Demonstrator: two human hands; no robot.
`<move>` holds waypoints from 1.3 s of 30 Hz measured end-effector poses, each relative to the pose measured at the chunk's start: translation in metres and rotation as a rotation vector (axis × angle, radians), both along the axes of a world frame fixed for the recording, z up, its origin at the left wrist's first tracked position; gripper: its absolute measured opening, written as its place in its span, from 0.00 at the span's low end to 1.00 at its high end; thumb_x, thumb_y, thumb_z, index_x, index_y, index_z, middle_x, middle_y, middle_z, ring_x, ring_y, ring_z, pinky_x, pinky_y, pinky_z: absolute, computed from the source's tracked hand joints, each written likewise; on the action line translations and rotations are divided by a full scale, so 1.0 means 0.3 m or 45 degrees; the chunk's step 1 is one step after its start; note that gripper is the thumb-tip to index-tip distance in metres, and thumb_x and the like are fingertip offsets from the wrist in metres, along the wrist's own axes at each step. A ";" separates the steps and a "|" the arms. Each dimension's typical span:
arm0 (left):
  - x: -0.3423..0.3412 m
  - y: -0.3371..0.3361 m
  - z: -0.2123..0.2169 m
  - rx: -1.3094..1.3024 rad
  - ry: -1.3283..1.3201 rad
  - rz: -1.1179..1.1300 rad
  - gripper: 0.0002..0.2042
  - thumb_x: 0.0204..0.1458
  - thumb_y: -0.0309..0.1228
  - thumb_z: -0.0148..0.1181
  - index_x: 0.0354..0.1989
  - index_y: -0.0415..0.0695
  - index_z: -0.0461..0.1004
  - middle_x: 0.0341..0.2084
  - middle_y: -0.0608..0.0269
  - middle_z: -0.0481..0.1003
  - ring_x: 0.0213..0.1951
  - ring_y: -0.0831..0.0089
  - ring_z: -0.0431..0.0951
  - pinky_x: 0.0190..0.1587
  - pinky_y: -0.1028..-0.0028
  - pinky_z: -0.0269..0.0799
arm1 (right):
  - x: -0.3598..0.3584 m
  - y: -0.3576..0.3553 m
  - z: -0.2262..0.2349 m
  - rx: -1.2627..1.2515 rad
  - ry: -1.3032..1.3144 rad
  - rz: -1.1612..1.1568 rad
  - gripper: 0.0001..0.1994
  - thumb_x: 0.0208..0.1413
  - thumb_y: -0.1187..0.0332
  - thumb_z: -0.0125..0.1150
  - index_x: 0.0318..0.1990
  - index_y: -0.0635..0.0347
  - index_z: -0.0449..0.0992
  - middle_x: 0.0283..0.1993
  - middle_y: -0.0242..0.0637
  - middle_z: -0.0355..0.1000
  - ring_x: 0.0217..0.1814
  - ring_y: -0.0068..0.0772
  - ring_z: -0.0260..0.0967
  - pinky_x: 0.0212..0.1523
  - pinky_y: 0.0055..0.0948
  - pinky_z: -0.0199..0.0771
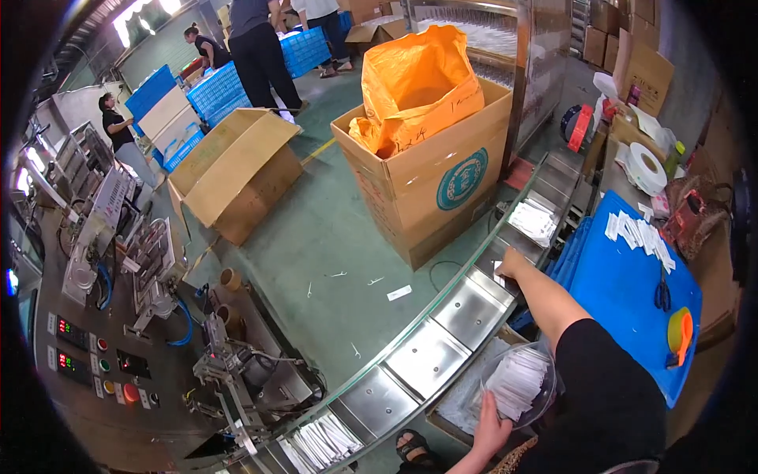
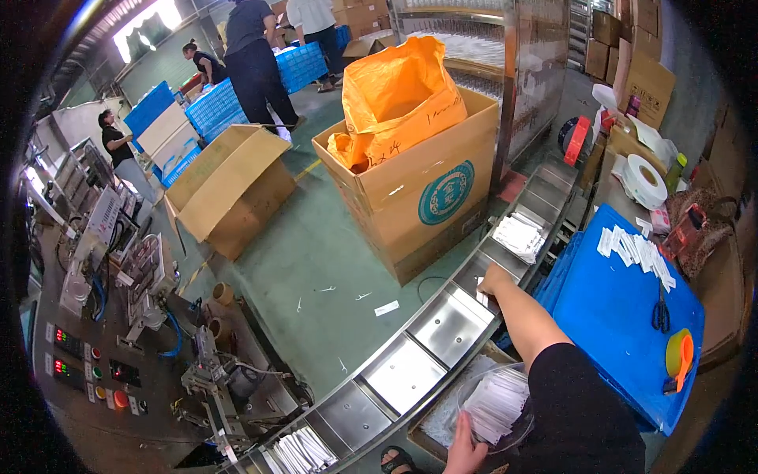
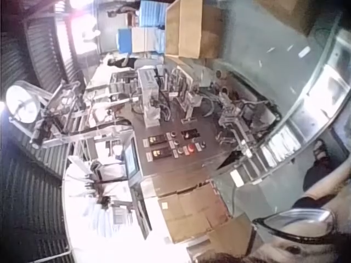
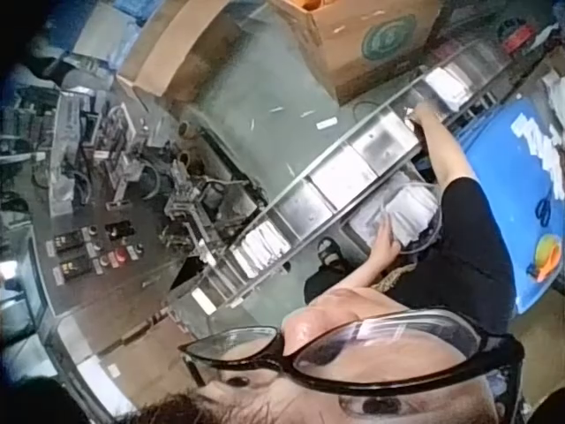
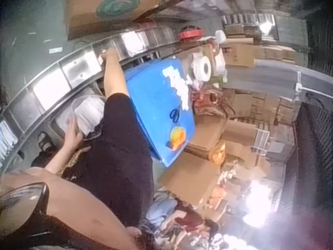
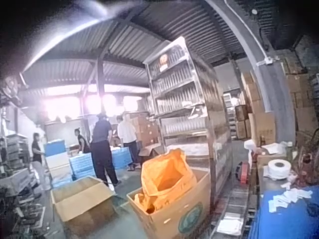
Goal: Packing manufactured goods from a conveyor belt into plastic bags and then into a shipping box.
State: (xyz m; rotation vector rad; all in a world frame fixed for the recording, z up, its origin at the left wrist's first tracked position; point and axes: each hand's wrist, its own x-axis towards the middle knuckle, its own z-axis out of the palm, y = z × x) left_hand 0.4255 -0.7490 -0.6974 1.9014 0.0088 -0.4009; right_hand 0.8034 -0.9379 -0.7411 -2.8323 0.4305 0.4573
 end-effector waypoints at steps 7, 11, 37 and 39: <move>-0.008 0.005 -0.004 -0.015 0.024 -0.005 0.38 0.41 0.29 0.50 0.63 0.33 0.41 0.62 0.39 0.45 0.64 0.51 0.46 0.61 0.67 0.51 | -0.002 -0.006 0.006 0.408 0.031 -0.225 0.42 0.29 0.59 0.72 0.52 0.73 0.57 0.45 0.54 0.70 0.47 0.47 0.69 0.48 0.34 0.70; -0.012 -0.005 -0.015 -0.040 0.019 -0.001 0.38 0.41 0.29 0.50 0.63 0.33 0.41 0.62 0.39 0.45 0.64 0.52 0.46 0.62 0.68 0.49 | -0.008 0.036 -0.022 0.254 0.016 -0.264 0.45 0.28 0.62 0.73 0.52 0.75 0.52 0.45 0.55 0.69 0.48 0.47 0.69 0.47 0.33 0.70; 0.012 -0.011 -0.005 -0.070 0.082 -0.096 0.38 0.42 0.30 0.53 0.62 0.34 0.43 0.62 0.41 0.46 0.65 0.54 0.45 0.62 0.70 0.47 | -0.209 0.015 0.186 0.800 0.055 0.408 0.24 0.45 0.57 0.59 0.46 0.65 0.67 0.44 0.50 0.69 0.47 0.41 0.66 0.48 0.35 0.65; 0.019 -0.011 -0.008 -0.024 0.047 -0.100 0.38 0.41 0.29 0.54 0.62 0.34 0.44 0.62 0.42 0.47 0.65 0.54 0.46 0.61 0.70 0.50 | -0.207 0.025 0.143 0.676 -0.141 0.461 0.22 0.46 0.62 0.57 0.47 0.63 0.65 0.41 0.48 0.70 0.44 0.38 0.68 0.45 0.35 0.67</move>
